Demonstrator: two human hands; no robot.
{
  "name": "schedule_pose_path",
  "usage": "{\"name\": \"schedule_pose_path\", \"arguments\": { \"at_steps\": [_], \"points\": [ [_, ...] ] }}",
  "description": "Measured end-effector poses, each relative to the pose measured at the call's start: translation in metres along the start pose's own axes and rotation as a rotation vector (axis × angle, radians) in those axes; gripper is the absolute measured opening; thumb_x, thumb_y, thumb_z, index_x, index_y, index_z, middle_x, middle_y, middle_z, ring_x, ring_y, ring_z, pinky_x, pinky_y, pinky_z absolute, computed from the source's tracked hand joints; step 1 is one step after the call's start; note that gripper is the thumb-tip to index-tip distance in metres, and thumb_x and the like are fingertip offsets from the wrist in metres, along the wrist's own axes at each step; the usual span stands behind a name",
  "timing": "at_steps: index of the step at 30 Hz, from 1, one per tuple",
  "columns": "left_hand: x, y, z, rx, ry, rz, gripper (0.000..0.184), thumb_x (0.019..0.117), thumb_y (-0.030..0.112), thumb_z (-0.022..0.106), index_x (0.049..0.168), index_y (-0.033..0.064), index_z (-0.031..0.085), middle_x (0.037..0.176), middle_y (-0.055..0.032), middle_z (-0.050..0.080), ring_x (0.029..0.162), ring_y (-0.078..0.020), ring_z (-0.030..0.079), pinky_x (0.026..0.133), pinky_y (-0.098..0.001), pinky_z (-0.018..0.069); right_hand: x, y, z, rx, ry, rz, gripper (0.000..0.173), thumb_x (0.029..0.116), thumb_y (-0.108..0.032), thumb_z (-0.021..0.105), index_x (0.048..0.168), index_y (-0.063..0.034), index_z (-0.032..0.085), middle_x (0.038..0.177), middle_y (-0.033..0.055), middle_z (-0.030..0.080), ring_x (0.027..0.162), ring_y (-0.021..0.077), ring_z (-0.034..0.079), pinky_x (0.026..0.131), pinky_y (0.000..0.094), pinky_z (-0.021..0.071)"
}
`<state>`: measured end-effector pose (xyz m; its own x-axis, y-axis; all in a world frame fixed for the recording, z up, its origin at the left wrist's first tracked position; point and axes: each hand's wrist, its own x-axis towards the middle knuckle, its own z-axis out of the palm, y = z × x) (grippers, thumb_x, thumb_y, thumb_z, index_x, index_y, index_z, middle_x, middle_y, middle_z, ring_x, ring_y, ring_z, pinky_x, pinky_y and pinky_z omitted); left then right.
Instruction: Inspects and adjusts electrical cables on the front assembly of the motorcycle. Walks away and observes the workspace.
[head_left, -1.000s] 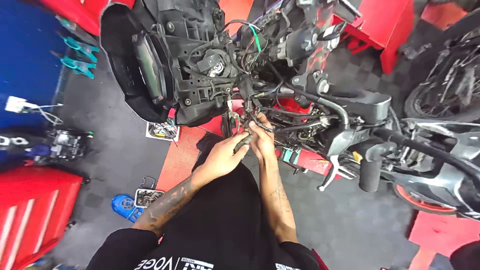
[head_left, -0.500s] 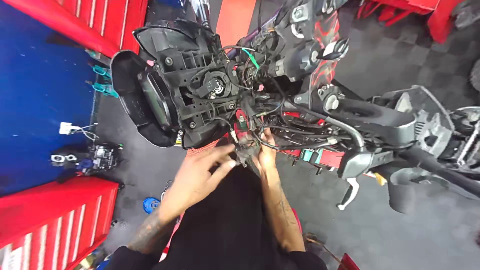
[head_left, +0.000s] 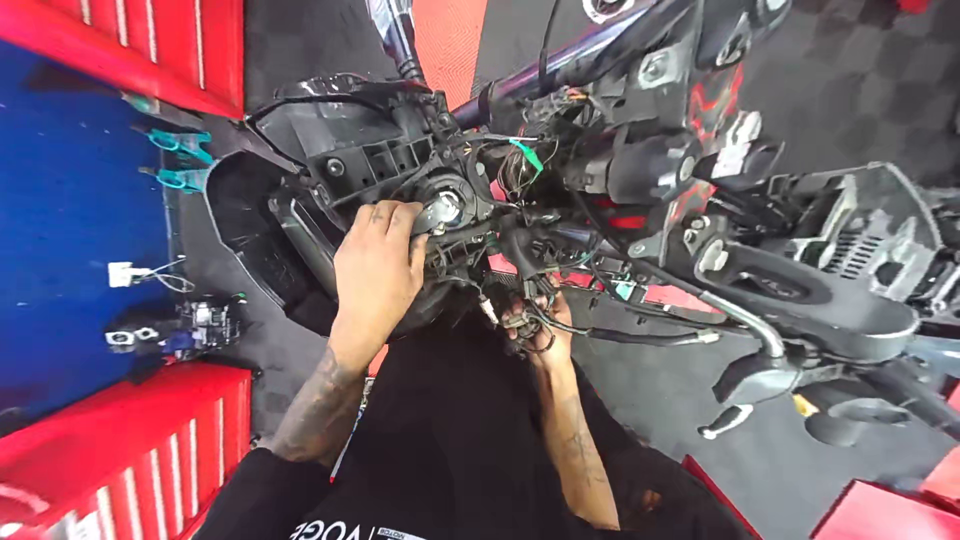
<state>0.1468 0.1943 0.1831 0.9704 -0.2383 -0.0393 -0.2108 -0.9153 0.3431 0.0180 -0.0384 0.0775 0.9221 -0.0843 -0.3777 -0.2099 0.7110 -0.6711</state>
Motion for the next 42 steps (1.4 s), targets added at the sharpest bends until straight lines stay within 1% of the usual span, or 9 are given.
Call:
{"name": "schedule_pose_path", "arguments": {
  "at_steps": [9, 14, 18, 21, 26, 32, 35, 38, 42],
  "points": [
    [0.004, -0.003, -0.002, -0.029, 0.125, 0.037, 0.039, 0.1046, 0.027, 0.059, 0.138, 0.007, 0.062, 0.12, -0.0145, 0.07, 0.112, -0.0324, 0.066, 0.089, -0.0463, 0.0552, -0.002, -0.003, -0.003, -0.019, 0.014, 0.014, 0.026, 0.1028, -0.02, 0.061, 0.125, -0.0106, 0.053, 0.088, 0.0097, 0.074, 0.067, 0.0222, 0.073, 0.051, 0.0332, 0.0611],
    [-0.007, 0.009, 0.007, -0.066, 0.18, 0.118, 0.035, 0.1022, 0.026, 0.063, 0.132, 0.0079, 0.067, 0.125, -0.0139, 0.069, 0.114, -0.0315, 0.067, 0.088, -0.0451, 0.058, -0.007, -0.002, 0.0, -0.049, 0.036, 0.005, 0.024, 0.1058, -0.02, 0.055, 0.128, -0.0114, 0.05, 0.088, 0.0071, 0.074, 0.065, 0.0207, 0.073, 0.049, 0.0319, 0.0613],
    [-0.058, 0.026, 0.009, -0.179, 0.166, 0.216, 0.031, 0.0993, 0.023, 0.065, 0.127, 0.0096, 0.071, 0.147, -0.0165, 0.057, 0.136, -0.0339, 0.054, 0.109, -0.0467, 0.0489, -0.032, 0.002, 0.013, -0.082, 0.106, 0.005, 0.018, 0.1085, -0.017, 0.041, 0.121, -0.0096, 0.051, 0.087, 0.0077, 0.073, 0.062, 0.0185, 0.07, 0.049, 0.0289, 0.0589],
    [-0.078, 0.041, 0.005, -0.449, 0.113, 0.444, 0.024, 0.0982, 0.017, 0.067, 0.118, 0.007, 0.075, 0.127, -0.0136, 0.071, 0.124, -0.0281, 0.064, 0.105, -0.0429, 0.0534, -0.013, -0.005, 0.02, -0.115, 0.107, -0.031, 0.018, 0.1093, -0.012, 0.037, 0.12, -0.0109, 0.051, 0.088, 0.0044, 0.073, 0.064, 0.0146, 0.069, 0.053, 0.0266, 0.0596],
    [-0.104, 0.039, 0.016, -0.59, -0.236, 0.692, 0.03, 0.1051, 0.023, 0.057, 0.127, 0.008, 0.07, 0.112, -0.0079, 0.075, 0.11, -0.0224, 0.07, 0.096, -0.0374, 0.0562, -0.017, 0.004, 0.023, 0.003, 0.271, 0.067, 0.024, 0.1109, -0.016, 0.031, 0.115, -0.0067, 0.052, 0.08, 0.0102, 0.069, 0.059, 0.018, 0.066, 0.051, 0.0294, 0.0569],
    [-0.12, 0.029, 0.018, -0.613, -0.157, 0.431, 0.029, 0.104, 0.024, 0.059, 0.124, 0.0078, 0.072, 0.115, -0.0064, 0.075, 0.112, -0.0195, 0.069, 0.098, -0.0366, 0.0567, -0.021, 0.002, 0.033, 0.052, 0.37, 0.165, 0.029, 0.1124, -0.024, 0.033, 0.115, -0.0057, 0.056, 0.082, 0.0106, 0.068, 0.06, 0.0164, 0.065, 0.052, 0.0279, 0.0566],
    [-0.129, 0.027, 0.021, -0.613, -0.18, 0.343, 0.033, 0.104, 0.029, 0.059, 0.127, 0.0083, 0.071, 0.118, -0.0054, 0.075, 0.113, -0.0176, 0.069, 0.098, -0.0351, 0.057, -0.027, 0.003, 0.039, 0.069, 0.397, 0.133, 0.036, 0.1131, -0.028, 0.03, 0.113, -0.005, 0.057, 0.086, 0.0112, 0.069, 0.068, 0.0187, 0.067, 0.06, 0.0324, 0.0601],
    [-0.138, 0.032, 0.032, -0.594, -0.369, 0.237, 0.057, 0.1029, 0.046, 0.058, 0.144, 0.0067, 0.057, 0.132, -0.0093, 0.068, 0.118, -0.0193, 0.066, 0.099, -0.0375, 0.0561, -0.036, 0.004, 0.043, 0.143, 0.428, 0.095, 0.042, 0.1113, -0.032, 0.024, 0.112, -0.0084, 0.059, 0.089, 0.0106, 0.069, 0.077, 0.0226, 0.07, 0.07, 0.0397, 0.0613],
    [-0.144, 0.044, 0.057, -0.613, -0.501, 0.135, 0.087, 0.0953, 0.061, 0.063, 0.159, 0.0085, 0.035, 0.147, -0.015, 0.055, 0.119, -0.0218, 0.065, 0.098, -0.0404, 0.0567, -0.053, 0.005, 0.042, 0.207, 0.367, 0.037, 0.029, 0.1064, -0.022, 0.035, 0.108, -0.0091, 0.061, 0.094, 0.0094, 0.07, 0.083, 0.0207, 0.07, 0.073, 0.0387, 0.0603]
  ]
}}
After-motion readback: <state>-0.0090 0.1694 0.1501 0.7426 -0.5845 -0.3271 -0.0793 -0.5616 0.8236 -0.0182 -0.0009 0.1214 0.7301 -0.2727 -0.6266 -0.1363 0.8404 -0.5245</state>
